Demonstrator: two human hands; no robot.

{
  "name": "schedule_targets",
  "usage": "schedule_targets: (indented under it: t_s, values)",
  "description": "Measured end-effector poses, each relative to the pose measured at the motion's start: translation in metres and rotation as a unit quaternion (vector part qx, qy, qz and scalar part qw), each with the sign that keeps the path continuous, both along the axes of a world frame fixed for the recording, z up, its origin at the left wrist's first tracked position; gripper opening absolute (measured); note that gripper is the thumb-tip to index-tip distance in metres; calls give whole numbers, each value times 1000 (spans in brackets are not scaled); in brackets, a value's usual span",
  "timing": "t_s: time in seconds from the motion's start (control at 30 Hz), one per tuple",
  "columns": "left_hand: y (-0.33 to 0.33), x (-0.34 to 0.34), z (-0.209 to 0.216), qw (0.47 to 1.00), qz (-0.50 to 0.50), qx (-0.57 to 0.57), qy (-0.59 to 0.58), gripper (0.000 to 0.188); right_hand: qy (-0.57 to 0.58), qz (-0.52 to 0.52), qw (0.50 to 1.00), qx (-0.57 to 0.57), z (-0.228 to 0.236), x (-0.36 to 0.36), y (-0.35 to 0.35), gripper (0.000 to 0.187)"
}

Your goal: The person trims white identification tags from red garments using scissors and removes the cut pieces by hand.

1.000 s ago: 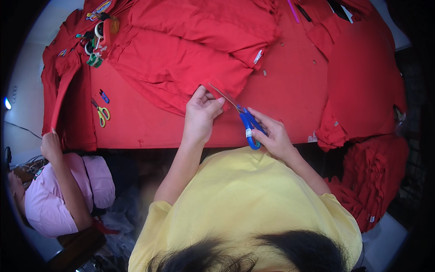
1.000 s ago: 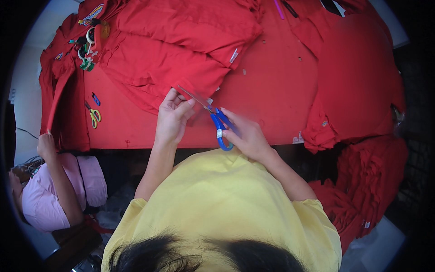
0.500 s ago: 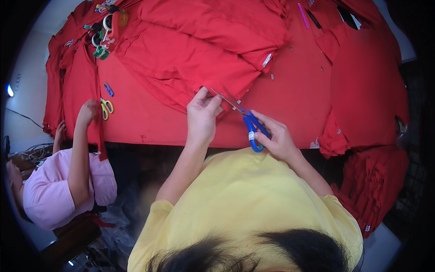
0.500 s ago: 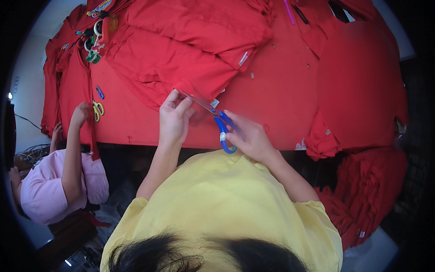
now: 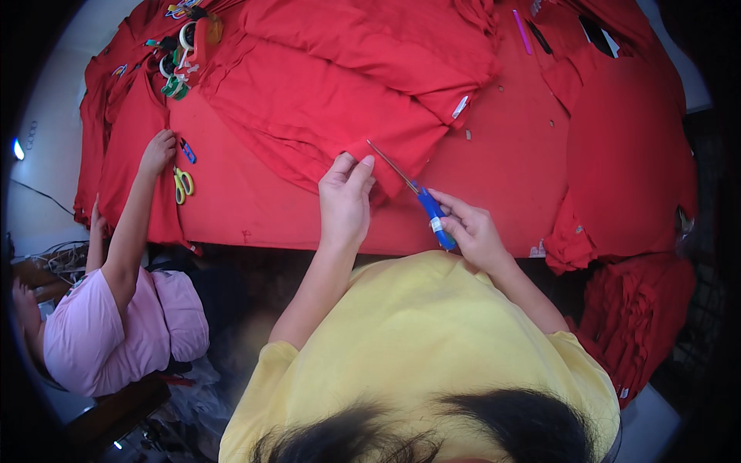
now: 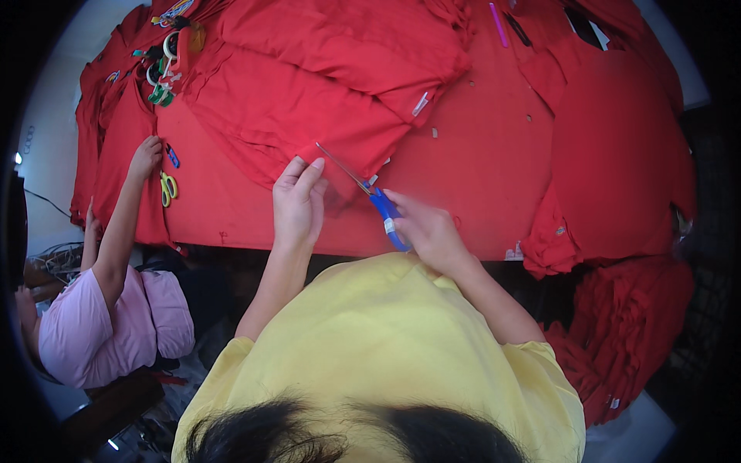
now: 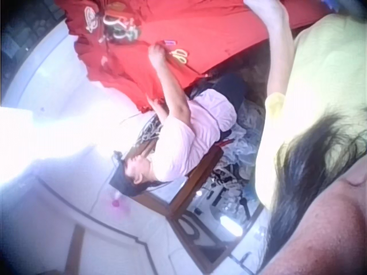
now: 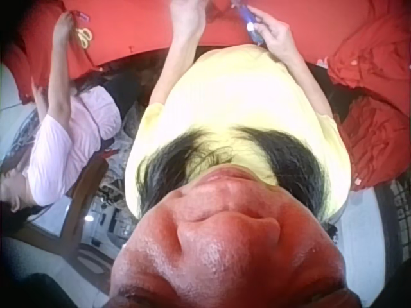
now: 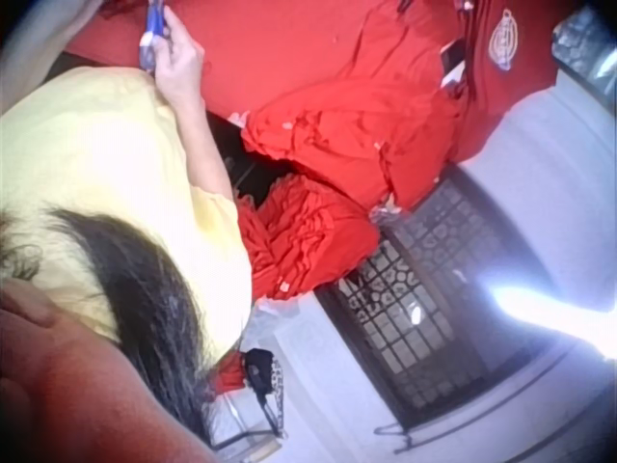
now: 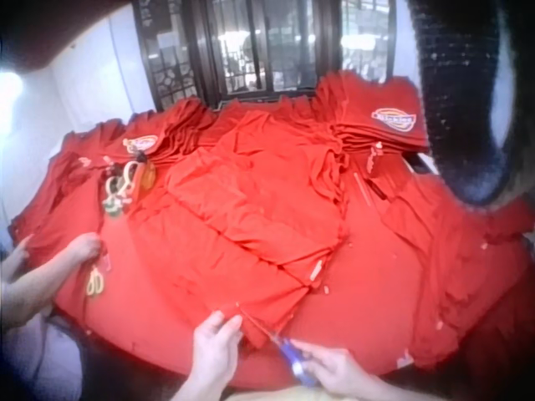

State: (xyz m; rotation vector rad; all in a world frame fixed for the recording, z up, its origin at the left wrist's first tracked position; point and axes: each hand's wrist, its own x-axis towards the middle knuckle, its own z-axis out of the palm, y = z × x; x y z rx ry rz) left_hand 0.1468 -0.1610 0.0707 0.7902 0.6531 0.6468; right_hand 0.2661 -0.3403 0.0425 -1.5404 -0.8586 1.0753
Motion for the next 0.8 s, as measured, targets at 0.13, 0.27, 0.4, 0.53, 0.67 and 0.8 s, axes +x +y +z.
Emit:
schedule_targets:
  t_s: [0.13, 0.27, 0.4, 0.53, 0.67, 0.8]
  values:
    - [-6, 2, 12, 998, 5, 42, 37, 36, -54, 9, 997, 46, 0, -2, 6, 48]
    - [-5, 0, 9, 997, -15, 55, 45, 36, -72, -1, 993, 88, -4, 0, 14, 48]
    - [-4, -1, 5, 999, -2, 39, 15, 34, -28, -1, 1000, -6, 4, 5, 14, 48]
    - [5, -3, 1, 999, 15, 32, 6, 35, -60, 2, 998, 35, -2, 3, 13, 48]
    - [3, -4, 7, 999, -3, 45, 29, 35, -132, 8, 986, 101, -7, 3, 19, 48]
    - [1, -2, 9, 998, -1, 52, 30, 33, -63, 4, 997, 40, 2, 6, 24, 46]
